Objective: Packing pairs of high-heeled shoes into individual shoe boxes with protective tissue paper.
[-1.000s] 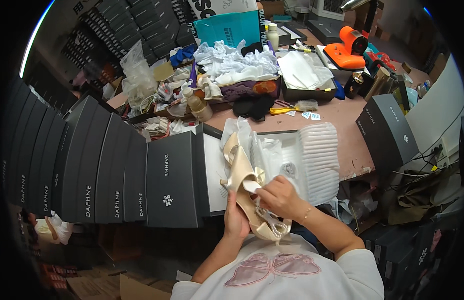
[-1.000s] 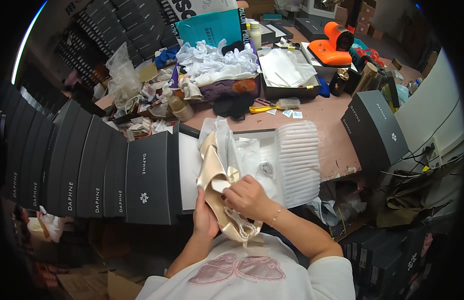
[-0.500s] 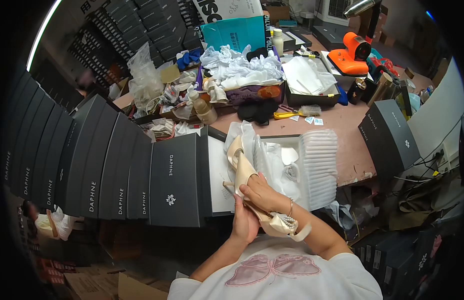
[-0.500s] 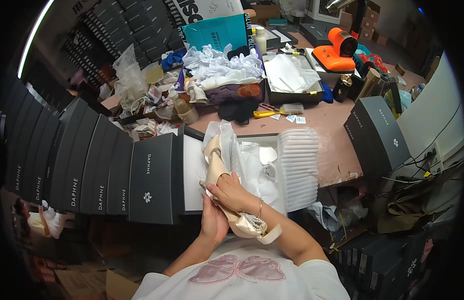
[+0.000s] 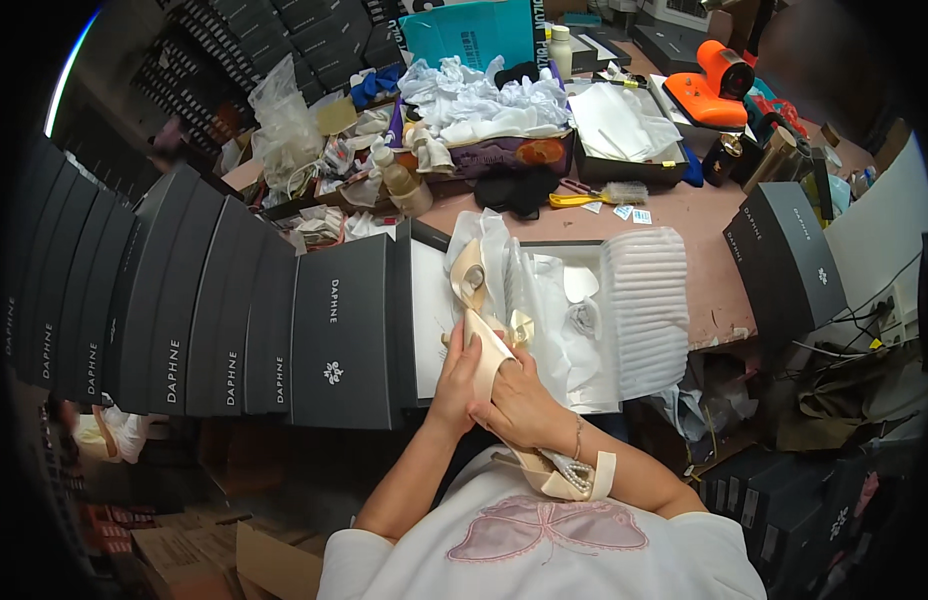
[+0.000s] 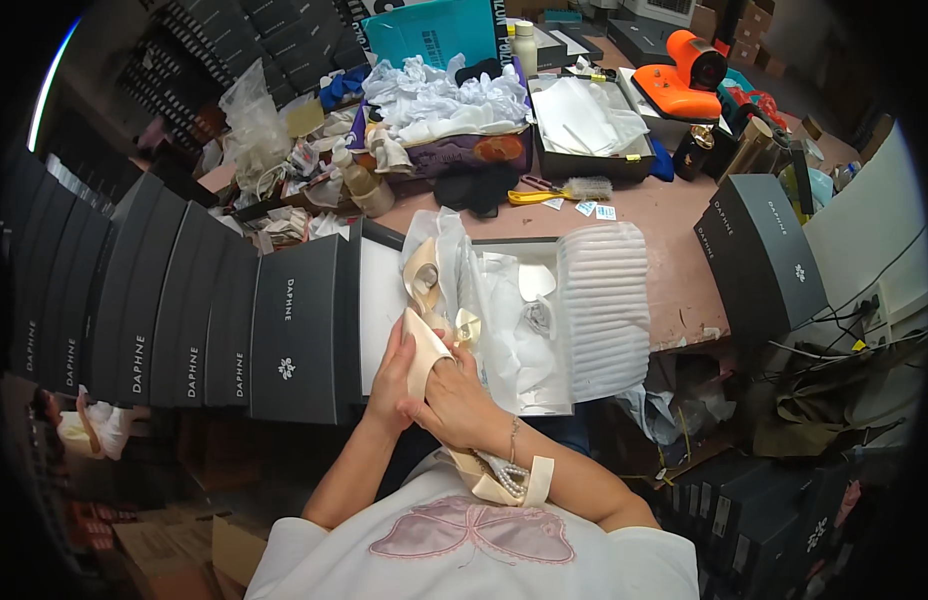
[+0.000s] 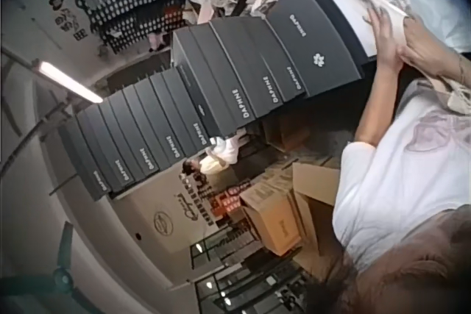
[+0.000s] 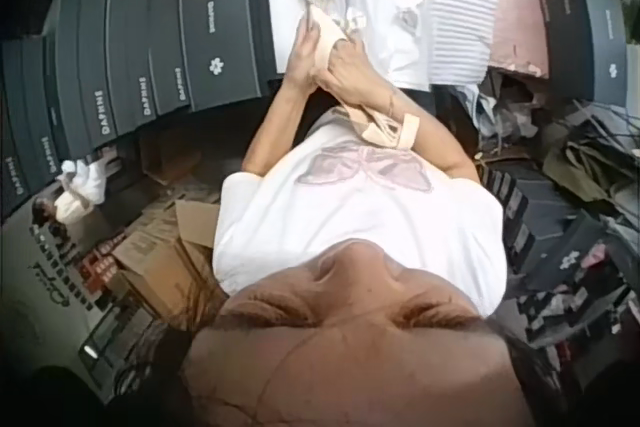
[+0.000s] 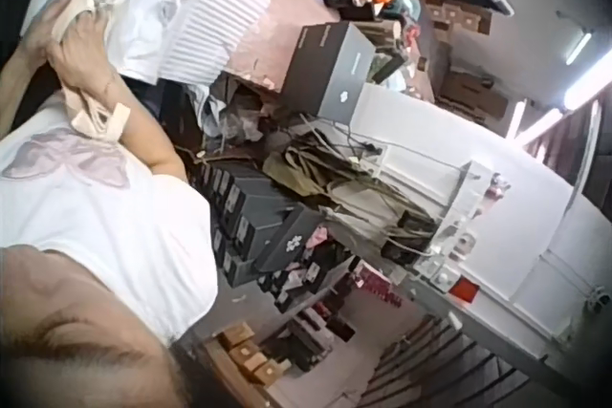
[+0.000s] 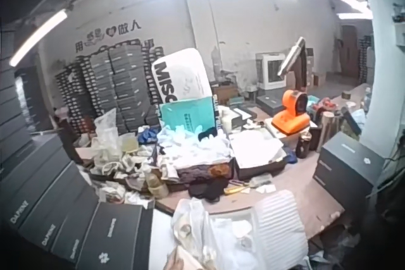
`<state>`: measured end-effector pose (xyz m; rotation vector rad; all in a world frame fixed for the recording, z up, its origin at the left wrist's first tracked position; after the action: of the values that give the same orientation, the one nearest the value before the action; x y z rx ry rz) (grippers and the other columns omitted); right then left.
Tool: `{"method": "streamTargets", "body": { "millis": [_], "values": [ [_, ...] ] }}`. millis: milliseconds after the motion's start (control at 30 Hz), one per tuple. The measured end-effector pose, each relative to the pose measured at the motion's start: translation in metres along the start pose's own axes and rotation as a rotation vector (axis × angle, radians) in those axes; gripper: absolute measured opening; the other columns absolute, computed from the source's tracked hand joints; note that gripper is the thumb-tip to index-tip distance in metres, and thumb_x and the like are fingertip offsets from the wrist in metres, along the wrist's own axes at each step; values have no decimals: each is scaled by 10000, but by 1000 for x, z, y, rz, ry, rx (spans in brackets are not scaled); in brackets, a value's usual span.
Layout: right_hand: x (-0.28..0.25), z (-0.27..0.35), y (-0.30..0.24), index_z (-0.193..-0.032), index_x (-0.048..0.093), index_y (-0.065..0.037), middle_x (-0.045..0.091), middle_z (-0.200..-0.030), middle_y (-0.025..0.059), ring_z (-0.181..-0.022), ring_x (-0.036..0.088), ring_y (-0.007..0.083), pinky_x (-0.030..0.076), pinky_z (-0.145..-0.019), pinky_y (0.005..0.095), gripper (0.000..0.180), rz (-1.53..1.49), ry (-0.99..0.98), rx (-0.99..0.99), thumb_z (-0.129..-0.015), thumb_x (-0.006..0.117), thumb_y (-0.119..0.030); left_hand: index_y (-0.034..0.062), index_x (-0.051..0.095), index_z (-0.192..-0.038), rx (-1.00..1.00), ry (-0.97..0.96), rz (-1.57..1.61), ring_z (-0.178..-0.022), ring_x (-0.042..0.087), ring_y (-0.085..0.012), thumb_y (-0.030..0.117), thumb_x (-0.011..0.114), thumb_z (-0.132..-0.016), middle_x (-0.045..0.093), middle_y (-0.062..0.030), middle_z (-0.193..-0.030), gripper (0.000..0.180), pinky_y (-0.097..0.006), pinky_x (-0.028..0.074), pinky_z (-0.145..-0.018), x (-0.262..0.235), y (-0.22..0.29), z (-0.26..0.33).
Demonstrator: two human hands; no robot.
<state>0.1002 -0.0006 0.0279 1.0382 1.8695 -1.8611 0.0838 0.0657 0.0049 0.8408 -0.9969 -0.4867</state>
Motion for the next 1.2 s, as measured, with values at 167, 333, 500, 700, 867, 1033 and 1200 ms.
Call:
{"method": "streamTargets", "body": {
  "millis": [167,333,500,700,867,1033,1200],
  "values": [
    [-6,9,-1,-1235,475,78,464,-1173,302,-1131,404,441,203,-1054,565,647,-138,-30,27,-957,383,-499,32,273,-1448,20,8,87,-1191,527,-234,315,370,-1028,488,-145,-1320,516,-381,440,-1013,10,-2,7],
    [-8,41,-27,-1383,298,35,275,-1385,303,-1186,366,463,205,-1080,571,671,-209,-124,-80,-944,402,-461,8,323,-1434,44,11,-45,-1141,560,-215,281,419,-1022,543,-130,-1257,503,-340,474,-959,2,12,-4],
    [-8,-6,15,-647,662,-52,590,-816,218,-984,480,388,101,-1095,598,675,-244,-1,59,-984,294,-506,34,320,-1424,-5,116,73,-1143,560,-232,312,423,-1018,528,-138,-1272,503,-368,488,-937,0,-12,0],
    [-25,25,-33,-1260,527,81,436,-1370,270,-1268,387,393,140,-1134,504,640,-526,-37,-223,-1005,297,-459,12,350,-1402,-19,-77,39,-1090,597,-214,313,450,-1006,561,-128,-1230,507,-326,502,-924,-2,16,-10],
    [-51,47,23,-1205,616,26,677,-1098,130,-1013,644,205,491,-899,330,385,-971,-364,289,-953,573,-263,-2,336,-1420,-122,-244,61,-1098,592,-192,327,501,-982,559,-141,-1254,572,-300,497,-928,6,-2,-6],
    [-111,-13,150,-896,663,5,677,-886,184,-812,665,366,523,-791,427,171,499,274,210,-792,664,-130,2,318,-1422,-170,-211,239,-1195,533,-262,442,509,-951,511,-177,-1316,673,-409,454,-1007,2,-31,19],
    [-51,-26,244,-792,614,-60,666,-794,136,-789,670,309,504,-775,419,58,790,22,418,-747,622,-97,70,224,-1464,-173,-102,217,-1318,409,-328,317,489,-979,405,-185,-1409,605,-517,384,-1061,24,-21,52]
  ]
}}
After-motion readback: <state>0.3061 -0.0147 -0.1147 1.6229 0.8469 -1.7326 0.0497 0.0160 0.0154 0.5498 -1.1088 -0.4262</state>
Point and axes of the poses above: each hand's wrist, its own z-axis away from the middle knuckle, its own x-axis out of the palm, y = z × x, the point moved 8 cm from there along -z, towards the middle knuckle
